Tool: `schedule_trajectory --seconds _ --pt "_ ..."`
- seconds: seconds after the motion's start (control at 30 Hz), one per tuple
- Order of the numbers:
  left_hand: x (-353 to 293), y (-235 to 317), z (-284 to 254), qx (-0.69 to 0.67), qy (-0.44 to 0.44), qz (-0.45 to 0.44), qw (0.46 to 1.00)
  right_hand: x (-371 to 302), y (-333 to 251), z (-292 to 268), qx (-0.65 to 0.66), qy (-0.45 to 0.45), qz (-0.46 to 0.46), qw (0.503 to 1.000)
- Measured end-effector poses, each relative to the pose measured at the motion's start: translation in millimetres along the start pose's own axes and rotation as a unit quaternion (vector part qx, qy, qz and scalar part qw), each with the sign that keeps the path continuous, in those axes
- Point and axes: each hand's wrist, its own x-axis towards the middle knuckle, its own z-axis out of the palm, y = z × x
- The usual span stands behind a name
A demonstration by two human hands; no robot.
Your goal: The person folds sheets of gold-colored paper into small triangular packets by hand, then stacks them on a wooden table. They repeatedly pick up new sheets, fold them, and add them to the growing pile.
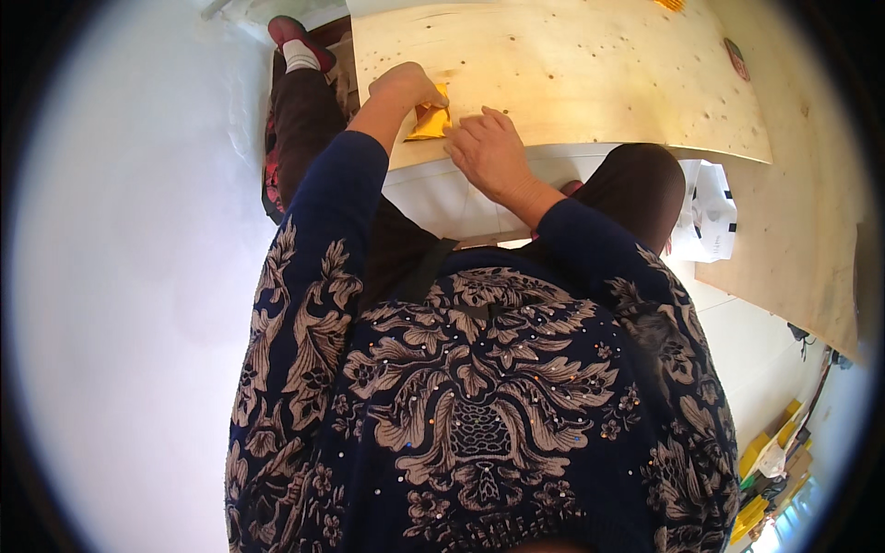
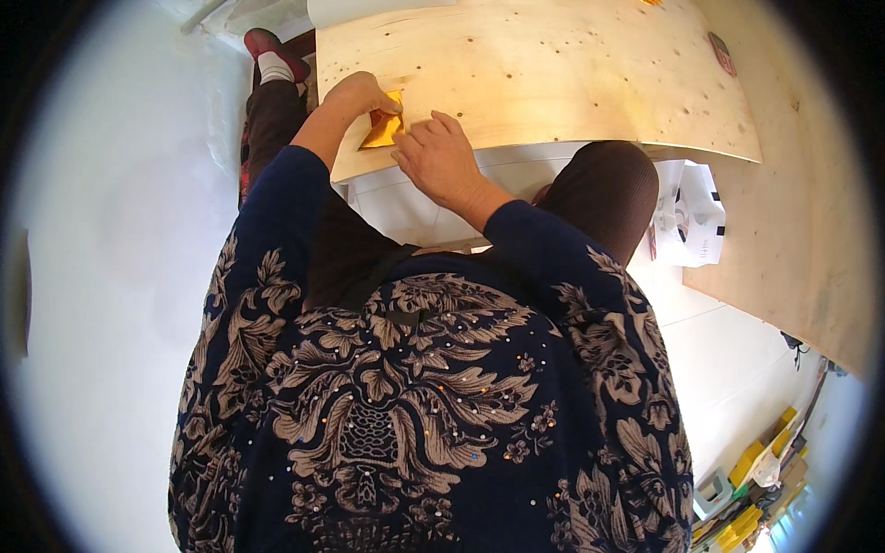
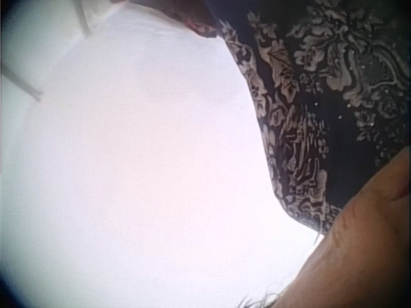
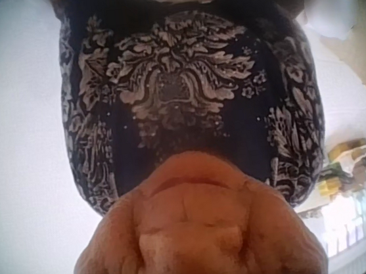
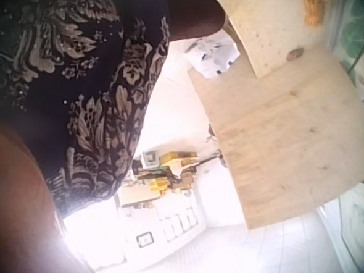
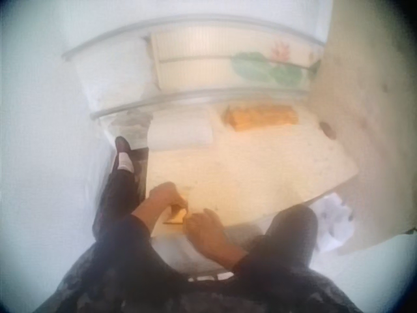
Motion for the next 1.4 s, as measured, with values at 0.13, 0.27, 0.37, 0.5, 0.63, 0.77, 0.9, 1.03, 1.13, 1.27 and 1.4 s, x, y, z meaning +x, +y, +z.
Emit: schedule_trajectory --seconds 0.13,0.27,0.37,0.5,0.63,0.77,0.9,1.03,1.13,1.27,1.4 --pt "6 -1 3 -0.009 0.017 -0.002 1.0 24 6 6 -0.025 0.084 -0.003 0.996" --pt "19 -3 5 -0.037 0.034 0.035 0.998 28 12 10 -0.071 0.063 0.028 0.995" --pt "10 -10 10 -0.049 0.049 0.078 0.995 28 13 10 -0.098 0.073 0.002 0.992" --pt "-53 -19 57 -0.057 0.393 0.174 0.901 38 19 9 -0.108 0.013 -0.023 0.994" --pt "-115 -11 130 0.011 0.481 0.251 0.84 45 22 11 -0.094 0.029 -0.087 0.991" --pt "-121 -5 154 -0.049 0.43 0.244 0.868 43 26 13 -0.091 0.035 -0.117 0.988" --pt "-116 -8 152 0.003 0.399 0.205 0.894 43 28 17 -0.097 0.03 -0.111 0.989" --pt "-119 -15 152 0.012 0.402 0.186 0.896 43 27 17 -0.107 0.031 -0.102 0.988" --pt "-120 -21 152 0.011 0.392 0.179 0.902 42 26 17 -0.115 0.031 -0.093 0.989" --pt "-126 -30 151 0.018 0.385 0.165 0.908 41 25 17 -0.126 0.043 -0.079 0.988" --pt "-134 -30 142 0.048 0.37 0.161 0.914 35 26 13 -0.111 0.016 -0.071 0.991"
